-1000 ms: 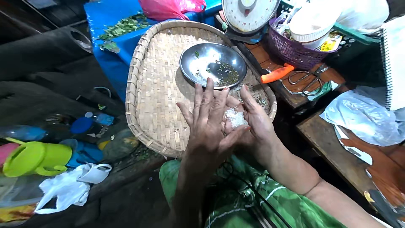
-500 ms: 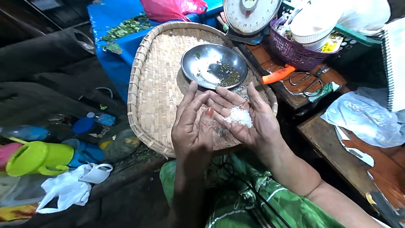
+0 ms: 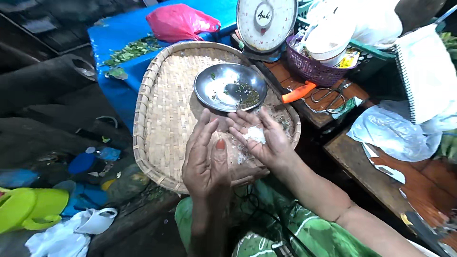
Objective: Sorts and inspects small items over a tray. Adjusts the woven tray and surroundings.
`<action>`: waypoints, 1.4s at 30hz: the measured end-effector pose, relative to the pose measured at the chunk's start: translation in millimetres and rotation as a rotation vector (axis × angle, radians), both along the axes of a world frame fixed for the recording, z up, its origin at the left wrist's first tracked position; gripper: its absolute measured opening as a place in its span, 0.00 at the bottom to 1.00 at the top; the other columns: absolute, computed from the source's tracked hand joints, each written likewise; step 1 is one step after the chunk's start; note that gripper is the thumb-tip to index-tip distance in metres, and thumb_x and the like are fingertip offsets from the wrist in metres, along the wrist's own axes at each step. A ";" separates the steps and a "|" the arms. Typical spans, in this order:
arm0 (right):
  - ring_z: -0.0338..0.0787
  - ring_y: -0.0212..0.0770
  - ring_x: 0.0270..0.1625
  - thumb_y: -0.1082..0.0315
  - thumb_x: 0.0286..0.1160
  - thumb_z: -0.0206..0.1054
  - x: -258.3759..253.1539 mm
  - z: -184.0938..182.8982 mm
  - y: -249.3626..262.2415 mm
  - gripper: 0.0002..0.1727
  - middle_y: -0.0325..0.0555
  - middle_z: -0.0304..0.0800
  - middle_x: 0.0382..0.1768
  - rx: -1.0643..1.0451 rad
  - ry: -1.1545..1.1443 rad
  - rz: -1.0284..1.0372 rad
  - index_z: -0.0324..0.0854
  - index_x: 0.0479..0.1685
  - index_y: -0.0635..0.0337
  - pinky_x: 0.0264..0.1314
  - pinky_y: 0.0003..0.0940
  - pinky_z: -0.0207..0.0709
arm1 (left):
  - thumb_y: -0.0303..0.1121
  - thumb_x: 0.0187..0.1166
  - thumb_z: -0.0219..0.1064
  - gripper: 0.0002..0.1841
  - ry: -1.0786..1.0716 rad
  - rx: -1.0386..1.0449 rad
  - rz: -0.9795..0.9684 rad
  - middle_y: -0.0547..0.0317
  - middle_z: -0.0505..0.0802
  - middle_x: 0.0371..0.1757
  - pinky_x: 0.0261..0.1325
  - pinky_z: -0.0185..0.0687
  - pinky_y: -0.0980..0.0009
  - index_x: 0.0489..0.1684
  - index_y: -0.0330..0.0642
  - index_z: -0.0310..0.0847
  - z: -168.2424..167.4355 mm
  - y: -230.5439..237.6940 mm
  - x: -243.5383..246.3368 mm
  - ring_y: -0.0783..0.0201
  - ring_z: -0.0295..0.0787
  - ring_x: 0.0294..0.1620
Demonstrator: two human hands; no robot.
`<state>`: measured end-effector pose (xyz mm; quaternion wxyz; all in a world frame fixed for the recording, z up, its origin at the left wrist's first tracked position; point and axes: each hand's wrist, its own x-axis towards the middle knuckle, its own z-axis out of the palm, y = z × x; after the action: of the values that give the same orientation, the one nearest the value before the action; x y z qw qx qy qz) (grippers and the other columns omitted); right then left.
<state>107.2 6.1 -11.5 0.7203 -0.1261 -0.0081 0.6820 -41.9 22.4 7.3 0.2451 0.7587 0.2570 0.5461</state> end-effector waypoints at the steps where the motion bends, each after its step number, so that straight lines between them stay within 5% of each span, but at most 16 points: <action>1: 0.89 0.49 0.68 0.37 0.91 0.38 0.3 -2.2 4.0 0.40 0.57 0.86 0.67 -0.042 0.006 -0.007 0.73 0.73 0.66 0.70 0.40 0.83 | 0.36 0.88 0.56 0.18 -0.026 -0.009 -0.011 0.52 0.81 0.79 0.80 0.73 0.62 0.67 0.36 0.82 -0.7 1.4 -0.6 0.60 0.75 0.81; 7: 0.88 0.47 0.69 0.37 0.92 0.36 13.6 8.6 7.7 0.40 0.56 0.84 0.69 -0.014 -0.067 -0.076 0.71 0.75 0.65 0.71 0.37 0.81 | 0.36 0.87 0.59 0.15 -0.193 -0.079 -0.096 0.60 0.85 0.75 0.72 0.80 0.67 0.64 0.43 0.84 -2.0 7.4 -2.4 0.63 0.80 0.75; 30: 0.91 0.47 0.56 0.43 0.95 0.32 188.6 124.5 52.5 0.35 0.58 0.85 0.54 -0.026 -0.451 -0.800 0.67 0.68 0.68 0.60 0.37 0.85 | 0.32 0.84 0.61 0.14 -0.286 -0.094 -0.091 0.61 0.87 0.71 0.70 0.83 0.67 0.62 0.41 0.84 -3.1 9.8 0.5 0.63 0.85 0.69; 33: 0.91 0.45 0.55 0.44 0.96 0.33 205.4 126.0 54.3 0.34 0.56 0.86 0.53 -0.058 -0.570 -0.826 0.69 0.68 0.68 0.58 0.35 0.85 | 0.33 0.84 0.61 0.14 -0.275 -0.093 -0.080 0.63 0.87 0.71 0.68 0.83 0.70 0.62 0.41 0.83 -1.8 9.0 1.1 0.66 0.85 0.68; 37: 0.92 0.41 0.49 0.46 0.97 0.33 220.3 119.8 59.5 0.34 0.51 0.91 0.44 -0.115 -0.811 -0.901 0.78 0.56 0.66 0.54 0.35 0.85 | 0.33 0.84 0.61 0.14 -0.257 -0.103 -0.080 0.62 0.88 0.70 0.68 0.83 0.70 0.62 0.41 0.83 -2.2 8.0 1.2 0.66 0.85 0.68; 42: 0.92 0.40 0.54 0.50 0.97 0.38 230.4 106.8 67.6 0.33 0.49 0.95 0.45 -0.211 -1.219 -0.985 0.86 0.52 0.67 0.60 0.37 0.83 | 0.31 0.84 0.60 0.14 -0.205 -0.111 -0.090 0.63 0.88 0.69 0.70 0.82 0.71 0.62 0.40 0.83 -0.6 5.6 2.9 0.67 0.85 0.68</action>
<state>337.6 73.8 95.3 0.7922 -0.5343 -0.2799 0.0925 -38.9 28.0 6.7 0.3359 0.6950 0.2259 0.5942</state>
